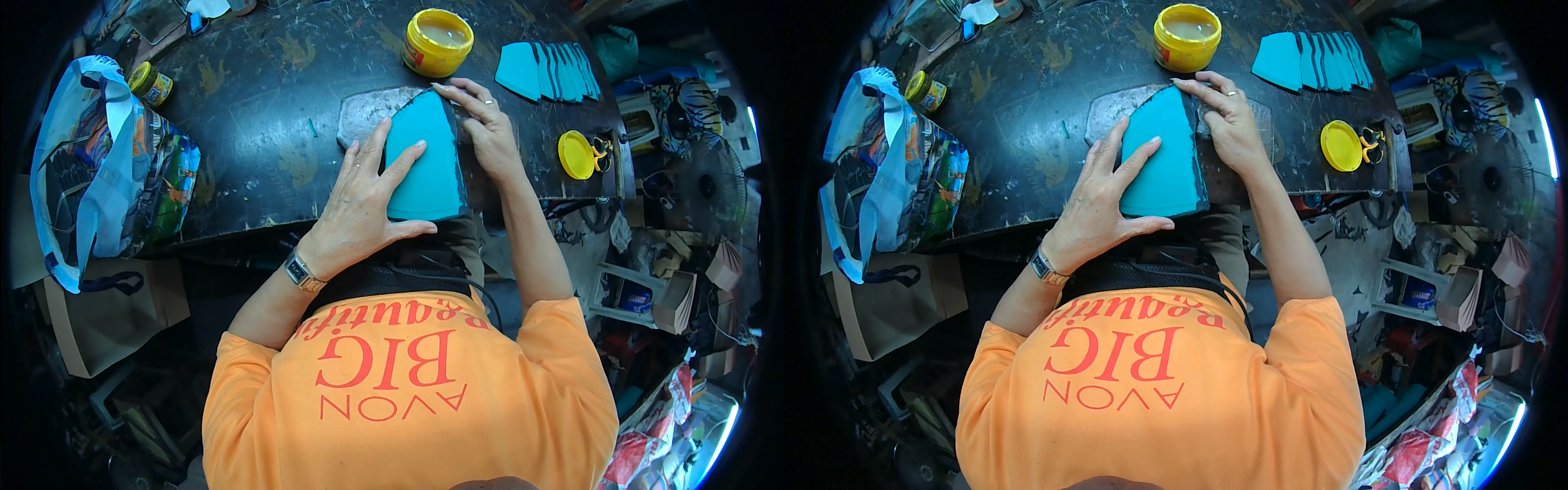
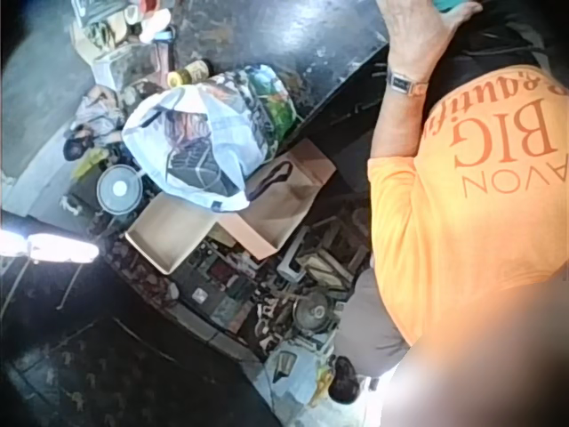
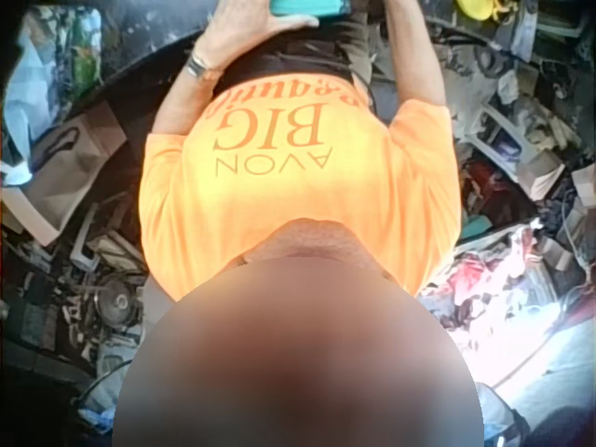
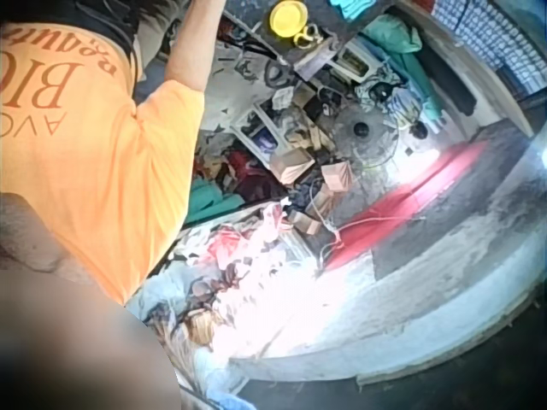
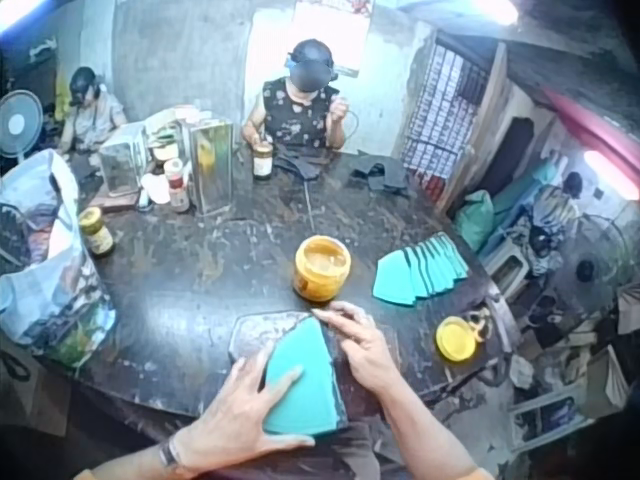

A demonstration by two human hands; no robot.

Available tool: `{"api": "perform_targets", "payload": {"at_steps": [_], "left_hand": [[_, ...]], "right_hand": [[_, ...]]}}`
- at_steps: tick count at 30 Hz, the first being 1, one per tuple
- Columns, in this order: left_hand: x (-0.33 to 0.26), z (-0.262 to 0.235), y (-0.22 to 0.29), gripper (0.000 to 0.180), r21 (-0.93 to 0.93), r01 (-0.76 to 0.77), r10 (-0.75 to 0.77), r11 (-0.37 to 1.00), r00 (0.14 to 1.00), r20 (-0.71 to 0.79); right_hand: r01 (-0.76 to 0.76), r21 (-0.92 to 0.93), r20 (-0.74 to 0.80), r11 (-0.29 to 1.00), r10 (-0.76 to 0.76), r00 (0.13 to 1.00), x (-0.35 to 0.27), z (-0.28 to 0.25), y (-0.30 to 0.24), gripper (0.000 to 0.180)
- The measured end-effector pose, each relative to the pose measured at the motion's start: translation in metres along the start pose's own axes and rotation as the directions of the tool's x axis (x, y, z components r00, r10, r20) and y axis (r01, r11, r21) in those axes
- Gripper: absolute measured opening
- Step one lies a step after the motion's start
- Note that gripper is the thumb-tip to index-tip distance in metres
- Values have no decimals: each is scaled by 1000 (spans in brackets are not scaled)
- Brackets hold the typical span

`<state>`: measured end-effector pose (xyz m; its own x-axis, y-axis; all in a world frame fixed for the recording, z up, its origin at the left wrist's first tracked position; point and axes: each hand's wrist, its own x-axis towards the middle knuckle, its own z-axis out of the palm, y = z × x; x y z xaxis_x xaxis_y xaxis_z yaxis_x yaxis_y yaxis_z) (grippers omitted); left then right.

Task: The person repeatedly applies glue from a yellow tub to the edges of teal foam pieces and presses them together. They handle the foam pieces one at a time, aligning edges and smoothing the bond before moving to the next piece.

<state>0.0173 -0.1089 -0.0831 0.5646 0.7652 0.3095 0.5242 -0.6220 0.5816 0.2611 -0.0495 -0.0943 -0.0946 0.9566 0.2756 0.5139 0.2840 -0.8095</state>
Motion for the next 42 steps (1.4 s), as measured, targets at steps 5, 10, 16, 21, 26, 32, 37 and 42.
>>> {"api": "perform_targets", "payload": {"at_steps": [5, 10, 16, 21, 26, 32, 37, 42], "left_hand": [[-2, 5, -4, 104, 46, -9, 9, 999, 1000, -15], [-4, 6, -4, 103, 39, 27, -26, 999, 1000, -14], [-4, 4, -3, 104, 31, 32, -32, 999, 999, -7], [-2, 0, 1, 106, 56, 64, -65, 996, 998, 20], [6, -10, 1, 77, 105, 30, -23, 994, 998, -60], [26, -4, -5, 38, 99, 78, -56, 992, 977, -208], [25, 3, -8, 40, 0, 98, -96, 995, 972, -213], [23, 7, -8, 42, -55, 115, -124, 992, 971, -204]], "right_hand": [[16, -138, 31, 990, -12, 999, 9, 10, 9, 62], [29, -89, 31, 996, -26, 999, -1, 6, 9, 61], [89, -65, 45, 994, -86, 995, -31, -5, 4, 58], [111, -46, 67, 993, -107, 992, -55, -12, 0, 55], [-3, 283, 52, 959, -13, 999, -49, -23, -3, 47], [-5, 110, -65, 994, 13, 998, -8, -10, 3, 45], [43, -136, 12, 990, -42, 999, 4, 6, 9, 56], [76, -203, 60, 976, -66, 996, 5, 9, 12, 61]]}}
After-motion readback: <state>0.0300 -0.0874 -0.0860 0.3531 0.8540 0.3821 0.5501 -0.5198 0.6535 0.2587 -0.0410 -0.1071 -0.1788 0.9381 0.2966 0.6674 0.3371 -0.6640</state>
